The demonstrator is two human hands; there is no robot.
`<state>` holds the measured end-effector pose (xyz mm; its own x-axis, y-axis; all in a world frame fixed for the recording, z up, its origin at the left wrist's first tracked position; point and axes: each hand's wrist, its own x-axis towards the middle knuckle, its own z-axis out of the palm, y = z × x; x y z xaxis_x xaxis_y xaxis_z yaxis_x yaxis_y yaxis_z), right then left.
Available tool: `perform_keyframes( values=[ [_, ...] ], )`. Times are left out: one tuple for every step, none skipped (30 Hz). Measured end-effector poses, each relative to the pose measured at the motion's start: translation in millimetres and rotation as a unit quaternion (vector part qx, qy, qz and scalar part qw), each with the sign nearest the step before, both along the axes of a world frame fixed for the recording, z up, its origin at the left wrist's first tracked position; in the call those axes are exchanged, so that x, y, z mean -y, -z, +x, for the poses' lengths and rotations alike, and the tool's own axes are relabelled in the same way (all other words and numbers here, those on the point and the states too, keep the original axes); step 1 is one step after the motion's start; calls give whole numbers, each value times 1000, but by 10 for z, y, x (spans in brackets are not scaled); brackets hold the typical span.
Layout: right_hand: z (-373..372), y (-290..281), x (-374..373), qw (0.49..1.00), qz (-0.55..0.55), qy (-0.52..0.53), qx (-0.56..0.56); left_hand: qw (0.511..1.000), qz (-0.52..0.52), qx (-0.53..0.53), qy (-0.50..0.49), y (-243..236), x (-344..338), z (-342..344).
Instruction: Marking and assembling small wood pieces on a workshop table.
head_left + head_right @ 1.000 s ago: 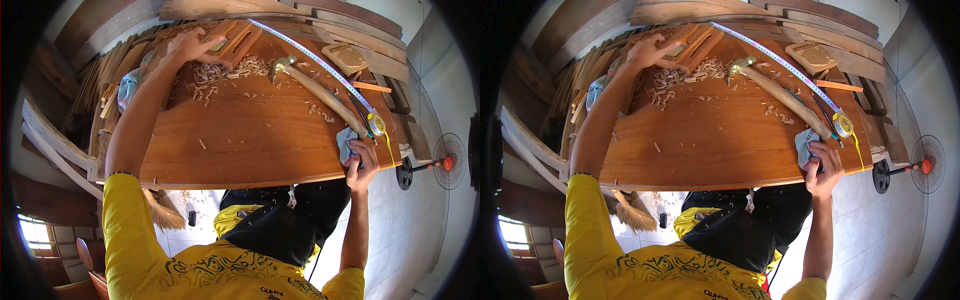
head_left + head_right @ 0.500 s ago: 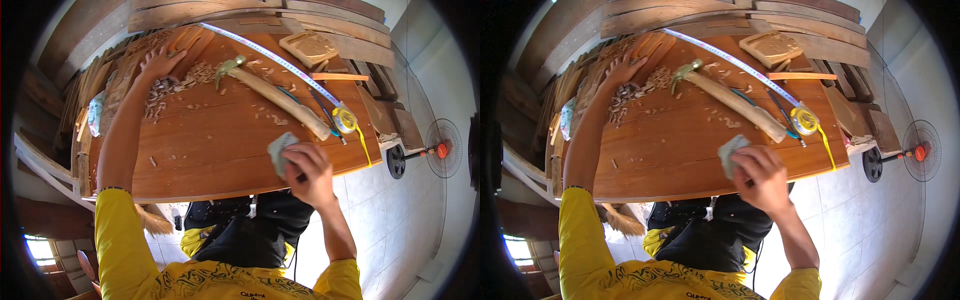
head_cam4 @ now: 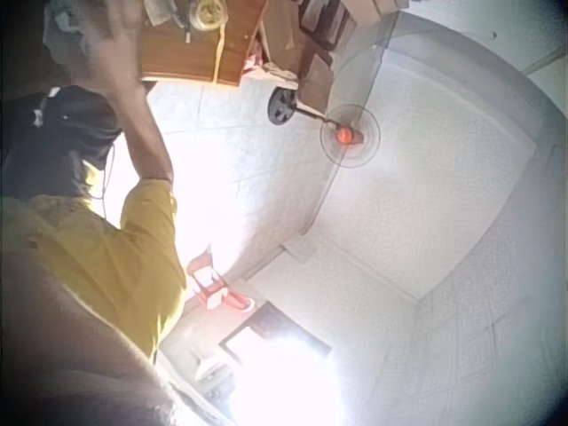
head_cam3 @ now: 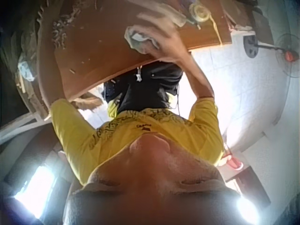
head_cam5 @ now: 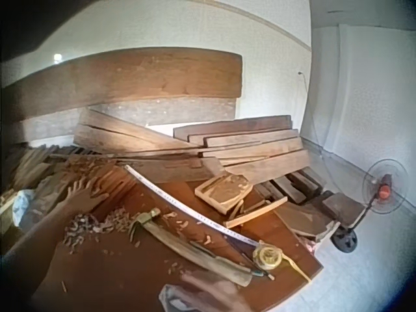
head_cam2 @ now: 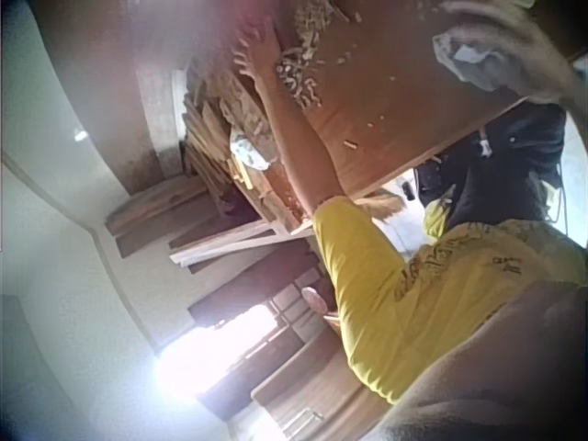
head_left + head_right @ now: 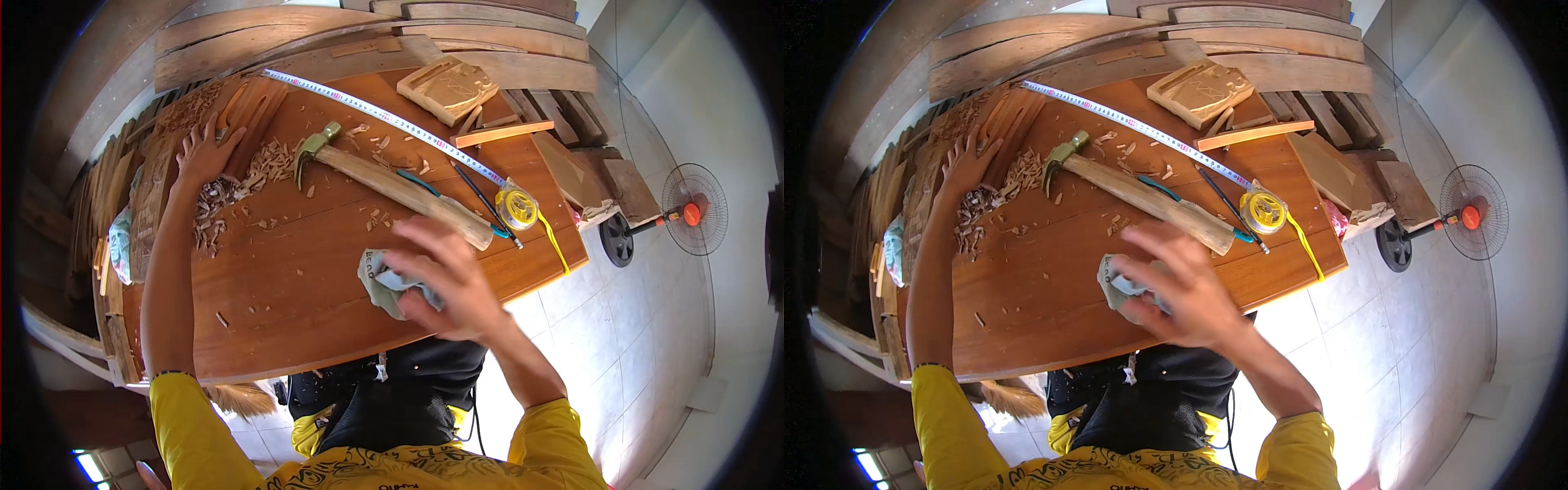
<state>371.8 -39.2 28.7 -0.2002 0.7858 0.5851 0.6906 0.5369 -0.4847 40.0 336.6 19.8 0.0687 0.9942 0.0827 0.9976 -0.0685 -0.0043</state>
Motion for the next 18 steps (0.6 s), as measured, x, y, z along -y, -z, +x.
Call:
perform_keyframes(
  values=[
    [119,-47,-53,999,33,43,9,1000,4,0,0,-9,23,8],
    [274,-92,-125,994,36,103,18,1000,19,6,7,-27,36,24],
    [453,-127,-207,984,33,175,25,1000,8,3,8,-37,58,37],
    [663,-160,-345,970,38,235,41,1000,5,-2,4,-50,78,49],
    [888,-198,-524,966,48,253,33,1000,10,2,9,-65,89,67],
    [1105,-231,-727,963,49,261,55,1000,-2,1,7,-72,107,78],
    [1294,-256,-896,968,50,240,50,1000,-2,-6,6,-86,118,90],
    [1465,-279,-1047,964,-25,257,59,1000,7,-6,9,-98,128,100],
    [1620,-300,-1192,963,-56,253,69,1000,-3,-3,3,-109,139,108],
    [1764,-339,-1353,956,-87,271,72,1000,-2,-7,5,-116,153,113],
    [1892,-382,-1507,944,-156,270,111,1000,9,-5,11,-118,170,118],
    [1998,-412,-1608,918,-226,290,148,1000,-5,-5,4,-119,188,121],
    [2087,-442,-1676,925,-223,266,155,1000,-6,-4,4,-122,202,123],
    [2159,-471,-1742,915,-247,248,198,1000,5,2,10,-128,214,125],
    [2212,-487,-1791,893,-270,265,243,1000,-3,-2,3,-136,222,125],
    [2256,-500,-1828,905,-267,231,238,1000,-2,-5,7,-140,232,128],
    [2286,-507,-1861,896,-313,217,229,1000,6,-3,14,-142,243,125],
    [2311,-504,-1884,885,-354,208,221,1000,-1,-10,7,-145,251,123]
  ],
)
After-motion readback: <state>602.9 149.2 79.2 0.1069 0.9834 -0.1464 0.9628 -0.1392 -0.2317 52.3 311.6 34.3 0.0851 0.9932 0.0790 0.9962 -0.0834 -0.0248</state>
